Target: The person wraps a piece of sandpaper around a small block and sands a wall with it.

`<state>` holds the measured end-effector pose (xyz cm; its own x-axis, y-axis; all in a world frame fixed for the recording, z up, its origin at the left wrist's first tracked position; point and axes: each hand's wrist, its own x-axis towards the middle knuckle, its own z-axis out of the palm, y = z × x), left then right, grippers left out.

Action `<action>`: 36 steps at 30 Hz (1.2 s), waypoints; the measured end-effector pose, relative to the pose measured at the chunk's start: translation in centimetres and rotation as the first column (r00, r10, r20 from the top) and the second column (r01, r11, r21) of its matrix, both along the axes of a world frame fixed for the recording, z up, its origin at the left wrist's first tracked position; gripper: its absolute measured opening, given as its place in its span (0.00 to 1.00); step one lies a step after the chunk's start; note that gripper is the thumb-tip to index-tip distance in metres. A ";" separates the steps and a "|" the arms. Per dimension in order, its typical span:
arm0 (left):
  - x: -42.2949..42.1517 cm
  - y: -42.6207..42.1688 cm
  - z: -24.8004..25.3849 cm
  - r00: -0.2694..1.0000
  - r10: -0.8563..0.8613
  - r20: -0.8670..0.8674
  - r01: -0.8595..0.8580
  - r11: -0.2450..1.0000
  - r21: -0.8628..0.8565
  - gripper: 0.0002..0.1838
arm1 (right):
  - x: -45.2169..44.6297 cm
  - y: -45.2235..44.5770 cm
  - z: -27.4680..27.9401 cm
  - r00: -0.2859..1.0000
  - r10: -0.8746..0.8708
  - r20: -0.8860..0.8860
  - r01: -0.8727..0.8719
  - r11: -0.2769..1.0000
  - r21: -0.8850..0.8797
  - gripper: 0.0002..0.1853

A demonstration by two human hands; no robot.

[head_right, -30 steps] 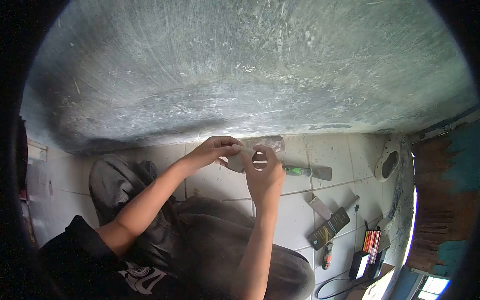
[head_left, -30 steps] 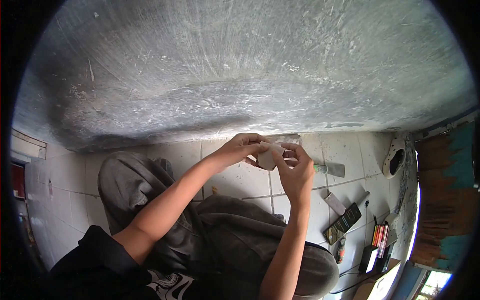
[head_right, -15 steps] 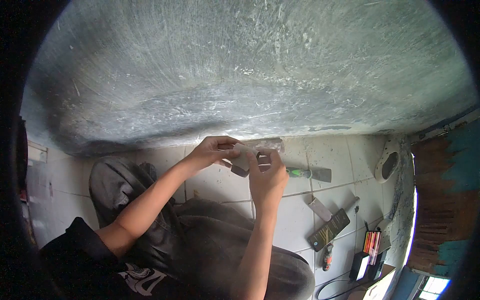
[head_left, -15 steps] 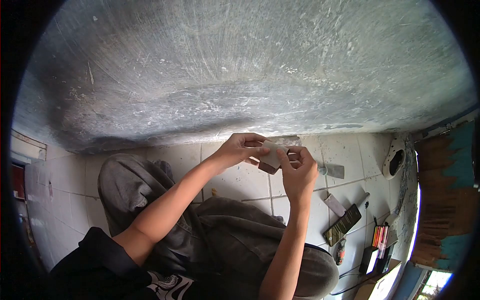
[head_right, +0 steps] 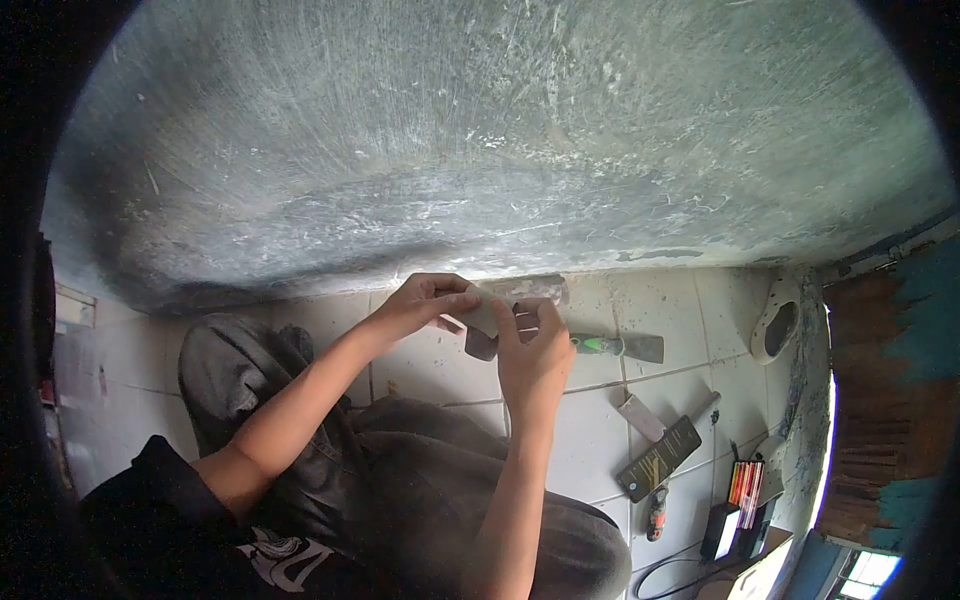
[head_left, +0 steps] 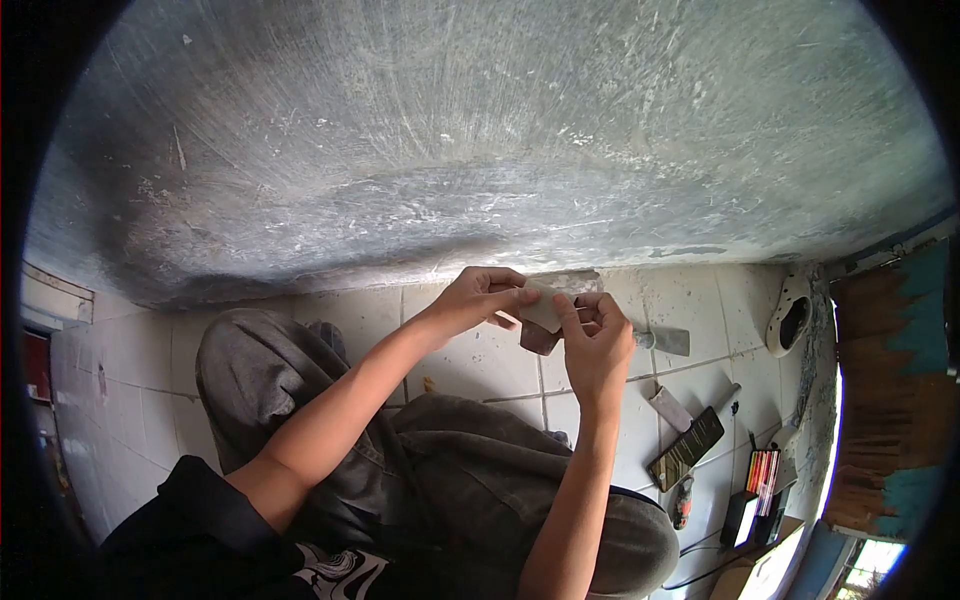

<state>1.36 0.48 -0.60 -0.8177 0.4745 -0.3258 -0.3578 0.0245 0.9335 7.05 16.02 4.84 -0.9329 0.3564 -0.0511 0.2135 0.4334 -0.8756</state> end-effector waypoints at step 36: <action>0.0 -0.1 0.4 0.998 0.001 -0.062 -0.003 1.000 -0.028 0.23 | 0.0 -0.2 -0.8 0.994 0.108 0.013 -0.106 0.987 -0.122 0.17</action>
